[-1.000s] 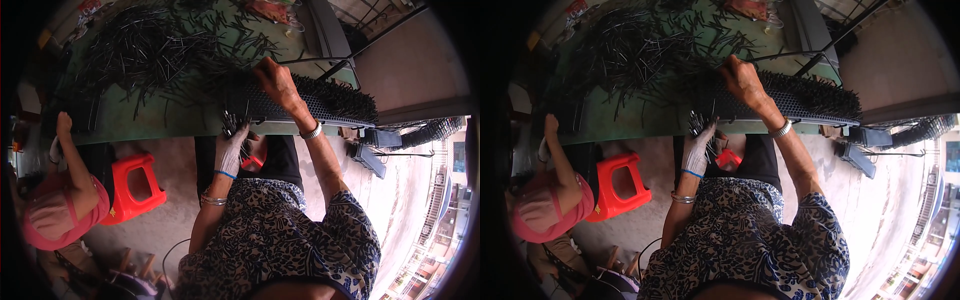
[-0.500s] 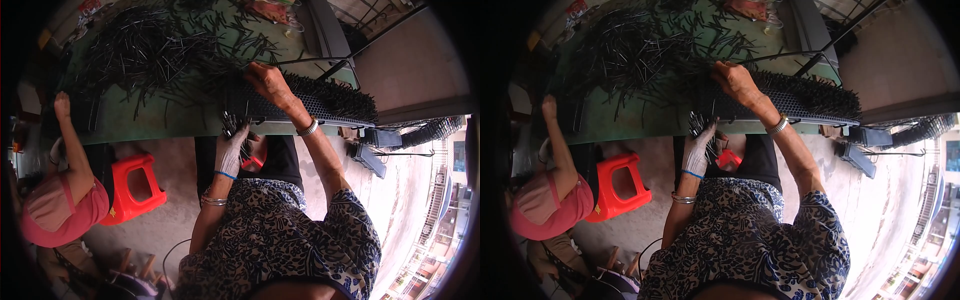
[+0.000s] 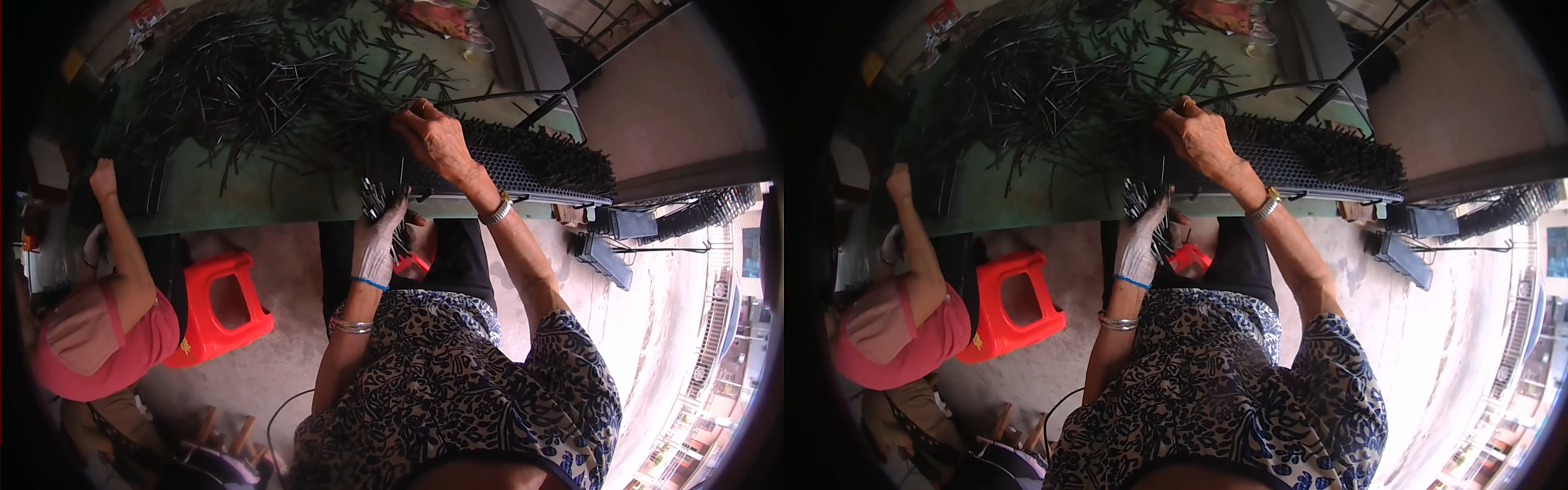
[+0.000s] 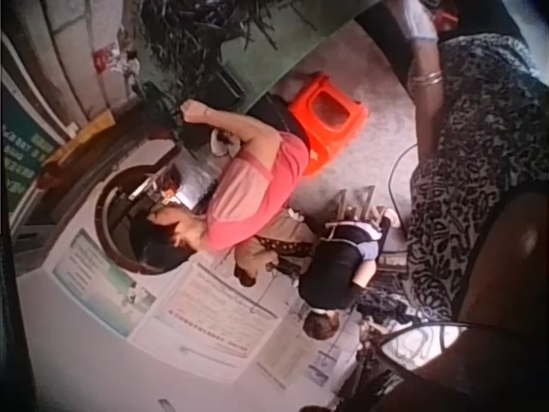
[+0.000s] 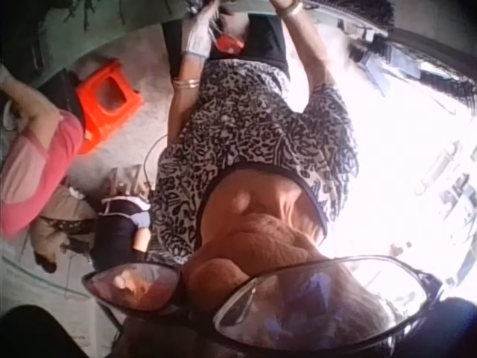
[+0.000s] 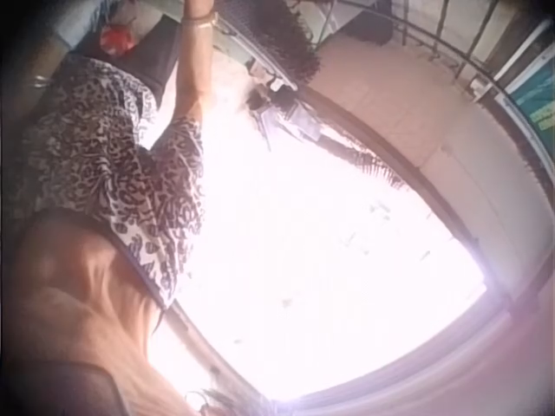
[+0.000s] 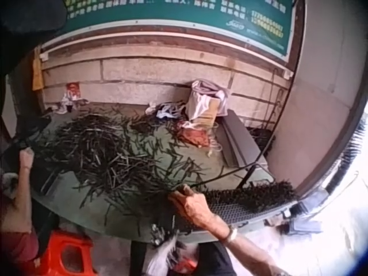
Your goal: Manually inserting long flexible strips into a grid-like rack base on a workbench.
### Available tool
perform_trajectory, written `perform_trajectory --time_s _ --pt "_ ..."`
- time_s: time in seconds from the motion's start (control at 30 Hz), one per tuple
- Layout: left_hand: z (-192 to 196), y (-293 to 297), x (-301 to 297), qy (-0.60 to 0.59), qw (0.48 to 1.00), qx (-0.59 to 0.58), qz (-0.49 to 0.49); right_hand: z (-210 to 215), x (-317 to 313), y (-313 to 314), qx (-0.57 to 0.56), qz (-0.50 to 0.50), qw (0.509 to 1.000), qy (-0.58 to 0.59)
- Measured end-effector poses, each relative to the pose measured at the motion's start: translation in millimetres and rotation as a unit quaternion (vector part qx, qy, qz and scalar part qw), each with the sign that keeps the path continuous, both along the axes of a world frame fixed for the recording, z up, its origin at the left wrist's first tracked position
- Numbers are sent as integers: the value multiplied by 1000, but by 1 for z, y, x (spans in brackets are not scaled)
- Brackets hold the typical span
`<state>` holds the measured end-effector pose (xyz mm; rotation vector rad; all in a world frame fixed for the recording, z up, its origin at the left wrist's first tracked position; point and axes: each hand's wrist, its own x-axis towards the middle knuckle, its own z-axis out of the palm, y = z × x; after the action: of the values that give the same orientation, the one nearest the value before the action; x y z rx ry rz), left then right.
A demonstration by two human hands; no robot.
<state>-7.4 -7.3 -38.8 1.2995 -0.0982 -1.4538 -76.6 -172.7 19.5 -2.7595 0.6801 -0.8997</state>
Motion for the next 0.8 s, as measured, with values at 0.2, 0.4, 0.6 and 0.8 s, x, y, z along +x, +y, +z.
perform_trajectory --time_s 0.2,0.4,0.6,0.8 --pt "30 9 -8 -15 999 -30 32 4 1 -3 8 -58 998 17" --pt "37 9 -10 -11 998 -43 50 -3 7 2 -52 -103 992 54" --pt "41 12 -8 -51 993 -92 52 30 -25 19 231 -17 973 8" --pt "39 12 -6 -9 997 -78 18 32 -40 23 507 83 848 -130"
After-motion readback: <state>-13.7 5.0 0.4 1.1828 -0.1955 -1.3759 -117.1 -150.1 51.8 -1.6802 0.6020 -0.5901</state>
